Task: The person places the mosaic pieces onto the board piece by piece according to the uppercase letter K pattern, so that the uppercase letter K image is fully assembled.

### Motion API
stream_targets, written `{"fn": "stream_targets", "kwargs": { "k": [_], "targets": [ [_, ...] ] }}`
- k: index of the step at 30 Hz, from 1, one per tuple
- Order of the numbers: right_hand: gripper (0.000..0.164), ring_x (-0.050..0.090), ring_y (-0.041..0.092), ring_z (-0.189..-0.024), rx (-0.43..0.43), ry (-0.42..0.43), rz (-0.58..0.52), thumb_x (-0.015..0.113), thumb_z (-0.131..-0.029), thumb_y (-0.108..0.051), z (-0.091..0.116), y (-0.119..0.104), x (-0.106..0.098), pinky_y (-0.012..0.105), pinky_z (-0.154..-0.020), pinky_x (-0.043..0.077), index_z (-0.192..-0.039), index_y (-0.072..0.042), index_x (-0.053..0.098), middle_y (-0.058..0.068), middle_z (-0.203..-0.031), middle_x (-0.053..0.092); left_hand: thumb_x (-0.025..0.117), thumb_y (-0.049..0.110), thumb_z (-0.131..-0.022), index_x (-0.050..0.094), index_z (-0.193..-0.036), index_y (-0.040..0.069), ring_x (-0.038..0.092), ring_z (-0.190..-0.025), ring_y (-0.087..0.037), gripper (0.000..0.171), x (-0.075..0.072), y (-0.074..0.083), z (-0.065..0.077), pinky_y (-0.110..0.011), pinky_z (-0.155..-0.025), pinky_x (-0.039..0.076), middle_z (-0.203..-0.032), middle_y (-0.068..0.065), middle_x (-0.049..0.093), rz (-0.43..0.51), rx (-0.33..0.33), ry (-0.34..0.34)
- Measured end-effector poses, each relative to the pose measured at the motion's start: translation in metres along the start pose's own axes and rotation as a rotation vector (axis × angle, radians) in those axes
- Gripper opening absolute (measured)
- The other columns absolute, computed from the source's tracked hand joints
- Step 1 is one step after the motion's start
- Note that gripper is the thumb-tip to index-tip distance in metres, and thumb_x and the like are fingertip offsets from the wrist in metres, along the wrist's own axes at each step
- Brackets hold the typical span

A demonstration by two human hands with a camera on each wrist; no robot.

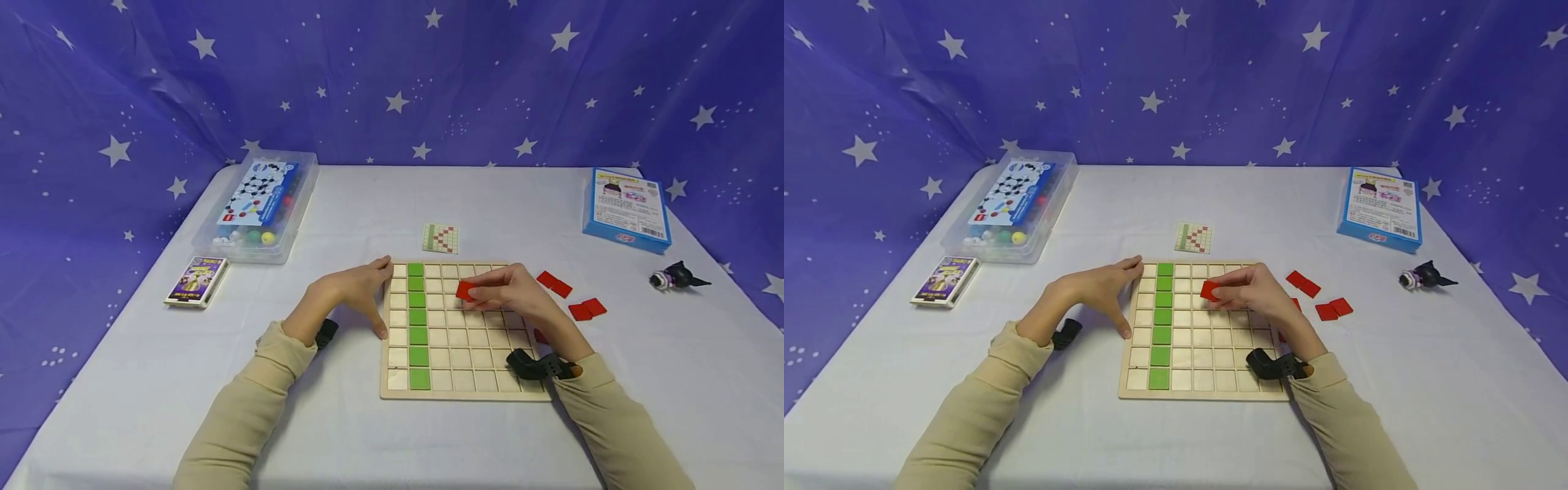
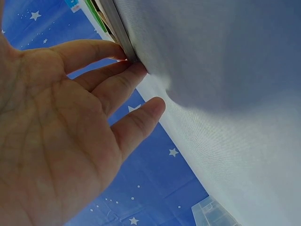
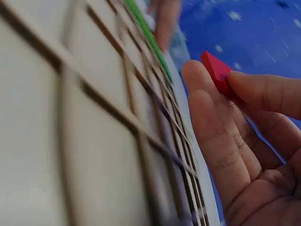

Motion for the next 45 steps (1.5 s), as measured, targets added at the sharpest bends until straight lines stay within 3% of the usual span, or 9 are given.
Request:
{"fn": "stream_targets", "kwargs": {
  "k": [3, 6, 11, 15, 23, 30, 37, 45],
  "targets": [
    [0.039, 0.074, 0.020, -0.079, -0.020, -0.022, 0.058, 0.065, -0.088, -0.003, -0.003, -0.003, 0.017, 0.031, -0.072, 0.059, -0.122, 0.016, 0.058, 0.027, -0.102, 0.070, 0.087, 0.044, -0.066, 0.006, -0.155, 0.003, 0.005, -0.150, -0.028, 0.127, -0.001, 0.000, 0.001, -0.042, -0.120, 0.020, -0.163, -0.014, -0.003, 0.000, -0.001, -0.001],
    [0.035, 0.074, 0.019, -0.076, -0.048, -0.022, 0.121, 0.066, -0.088, -0.004, -0.005, -0.005, 0.028, 0.030, -0.068, 0.059, -0.117, 0.015, 0.062, 0.029, -0.101, 0.069, 0.087, 0.044, -0.065, 0.006, -0.155, 0.003, 0.005, -0.150, -0.028, 0.128, -0.001, 0.000, 0.002, -0.043, -0.120, 0.020, -0.163, -0.014, -0.003, 0.005, -0.006, 0.001],
    [0.026, 0.072, 0.017, -0.065, -0.031, -0.022, 0.179, 0.068, -0.086, -0.003, -0.009, -0.003, 0.038, 0.029, -0.061, 0.059, -0.108, 0.011, 0.069, 0.023, -0.084, 0.073, 0.088, 0.043, -0.064, 0.007, -0.155, 0.003, 0.007, -0.150, -0.028, 0.128, -0.002, 0.000, 0.001, -0.042, -0.120, 0.021, -0.163, -0.014, -0.001, 0.012, -0.015, 0.011],
    [0.020, 0.067, 0.016, -0.055, -0.047, -0.007, 0.296, 0.071, -0.084, -0.006, -0.010, -0.004, 0.044, 0.027, -0.051, 0.055, -0.100, 0.006, 0.073, 0.015, -0.070, 0.072, 0.089, 0.043, -0.064, 0.008, -0.155, 0.004, 0.007, -0.150, -0.028, 0.128, -0.002, 0.000, 0.001, -0.042, -0.120, 0.020, -0.163, -0.014, 0.000, 0.012, -0.015, 0.012],
    [0.009, 0.062, 0.014, -0.057, -0.114, 0.012, 0.469, 0.072, -0.083, -0.010, -0.009, -0.011, 0.051, 0.025, -0.048, 0.047, -0.086, -0.003, 0.077, 0.007, -0.072, 0.072, 0.088, 0.044, -0.064, 0.007, -0.155, 0.004, 0.006, -0.150, -0.028, 0.128, -0.001, 0.000, 0.001, -0.042, -0.120, 0.020, -0.163, -0.014, -0.001, 0.012, -0.016, 0.013],
    [0.005, 0.060, 0.012, -0.055, -0.165, 0.041, 0.542, 0.072, -0.082, -0.007, -0.008, -0.015, 0.054, 0.025, -0.053, 0.049, -0.084, -0.004, 0.077, 0.005, -0.077, 0.063, 0.088, 0.043, -0.064, 0.007, -0.154, 0.002, 0.006, -0.150, -0.028, 0.128, -0.001, 0.000, 0.000, -0.042, -0.120, 0.021, -0.162, -0.015, -0.001, 0.012, 0.002, 0.010],
    [0.010, 0.052, 0.010, -0.055, -0.188, 0.052, 0.584, 0.070, -0.080, -0.001, -0.010, -0.017, 0.055, 0.024, -0.055, 0.043, -0.074, -0.010, 0.067, 0.000, -0.065, 0.059, 0.089, 0.043, -0.064, 0.007, -0.154, 0.002, 0.004, -0.151, -0.027, 0.128, -0.002, 0.000, -0.001, -0.041, -0.120, 0.020, -0.162, -0.014, -0.002, 0.013, 0.000, 0.006],
    [0.008, 0.051, 0.010, -0.057, -0.177, 0.021, 0.589, 0.069, -0.080, -0.002, -0.009, -0.015, 0.053, 0.022, -0.056, 0.041, -0.080, -0.010, 0.071, -0.001, -0.068, 0.062, 0.088, 0.042, -0.064, 0.006, -0.154, 0.003, 0.003, -0.151, -0.027, 0.128, -0.001, 0.000, -0.001, -0.041, -0.120, 0.020, -0.163, -0.013, -0.003, 0.017, -0.003, 0.001]
  ]
}}
Point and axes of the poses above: each hand's wrist, its own z-axis away from the middle knuckle, its own x-axis out of the palm, y = z × x, the point moved 8 cm from there along -z, towards the middle knuckle
